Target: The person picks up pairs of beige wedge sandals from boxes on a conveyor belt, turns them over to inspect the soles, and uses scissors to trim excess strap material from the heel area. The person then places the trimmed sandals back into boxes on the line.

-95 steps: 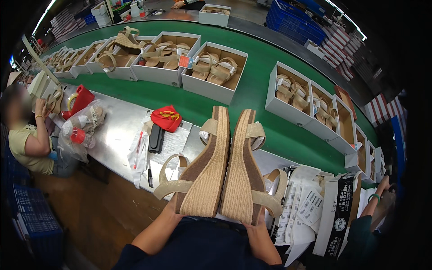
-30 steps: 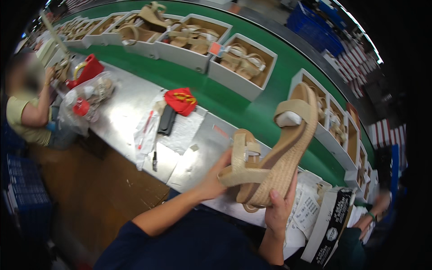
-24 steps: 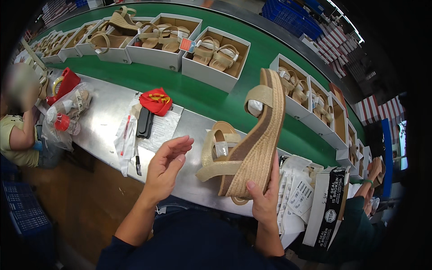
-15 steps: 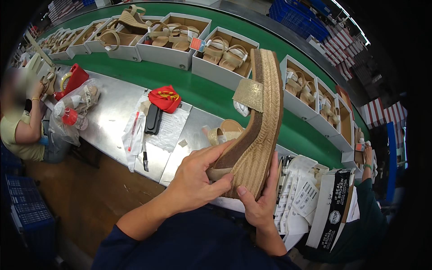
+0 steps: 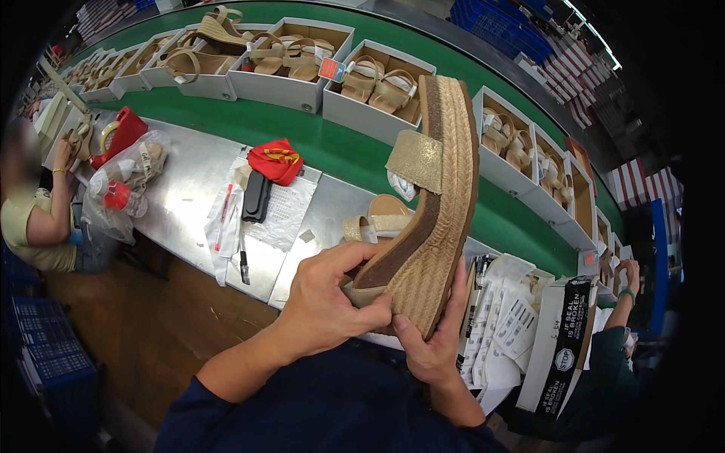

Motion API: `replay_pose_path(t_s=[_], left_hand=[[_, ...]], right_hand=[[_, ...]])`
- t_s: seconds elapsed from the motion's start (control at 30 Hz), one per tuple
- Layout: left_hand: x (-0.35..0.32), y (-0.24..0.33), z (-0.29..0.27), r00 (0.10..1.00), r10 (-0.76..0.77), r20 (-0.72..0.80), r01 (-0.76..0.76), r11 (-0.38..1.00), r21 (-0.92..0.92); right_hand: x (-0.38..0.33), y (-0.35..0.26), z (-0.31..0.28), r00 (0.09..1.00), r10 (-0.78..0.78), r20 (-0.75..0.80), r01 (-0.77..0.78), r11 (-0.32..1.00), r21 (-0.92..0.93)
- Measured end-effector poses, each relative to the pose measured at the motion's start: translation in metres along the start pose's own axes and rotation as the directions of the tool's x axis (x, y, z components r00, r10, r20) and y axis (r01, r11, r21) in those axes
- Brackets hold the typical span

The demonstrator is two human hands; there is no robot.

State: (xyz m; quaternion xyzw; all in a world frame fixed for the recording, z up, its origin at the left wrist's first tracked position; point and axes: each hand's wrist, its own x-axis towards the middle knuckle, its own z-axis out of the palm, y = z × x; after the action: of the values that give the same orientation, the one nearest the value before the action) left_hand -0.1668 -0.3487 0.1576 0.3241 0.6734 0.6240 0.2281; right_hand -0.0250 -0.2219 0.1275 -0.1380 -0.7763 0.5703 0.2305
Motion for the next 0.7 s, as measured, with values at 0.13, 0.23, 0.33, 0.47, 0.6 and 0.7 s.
replay_pose_path(t_s=[0.13, 0.23, 0.33, 0.47, 0.6, 0.7], left_hand=[[-0.003, -0.007, 0.009, 0.997, 0.027, -0.073, -0.021, 0.997, 0.080], [-0.002, -0.001, 0.013, 0.982, 0.155, -0.103, -0.142, 0.982, 0.122], [-0.005, -0.005, 0.005, 0.999, 0.044, 0.004, -0.044, 0.999, -0.017], [-0.012, -0.007, 0.008, 0.999, 0.046, 0.011, -0.047, 0.997, 0.059], [-0.017, -0.008, 0.013, 0.990, 0.138, -0.031, -0.128, 0.969, 0.212], [-0.020, -0.007, 0.016, 0.985, 0.167, -0.046, -0.151, 0.959, 0.240]], right_hand=[[0.000, 0.005, 0.000, 0.998, -0.061, -0.029, 0.057, 0.991, -0.119], [0.006, 0.001, -0.006, 0.998, -0.059, -0.019, 0.055, 0.987, -0.148], [0.015, -0.010, -0.016, 0.998, 0.001, 0.055, 0.006, 0.992, -0.129], [0.021, -0.019, -0.017, 0.981, 0.159, 0.107, -0.155, 0.987, -0.046], [0.019, -0.021, -0.015, 0.973, 0.222, 0.057, -0.220, 0.974, -0.043], [0.019, -0.024, -0.014, 0.973, 0.228, 0.034, -0.227, 0.974, -0.023]])
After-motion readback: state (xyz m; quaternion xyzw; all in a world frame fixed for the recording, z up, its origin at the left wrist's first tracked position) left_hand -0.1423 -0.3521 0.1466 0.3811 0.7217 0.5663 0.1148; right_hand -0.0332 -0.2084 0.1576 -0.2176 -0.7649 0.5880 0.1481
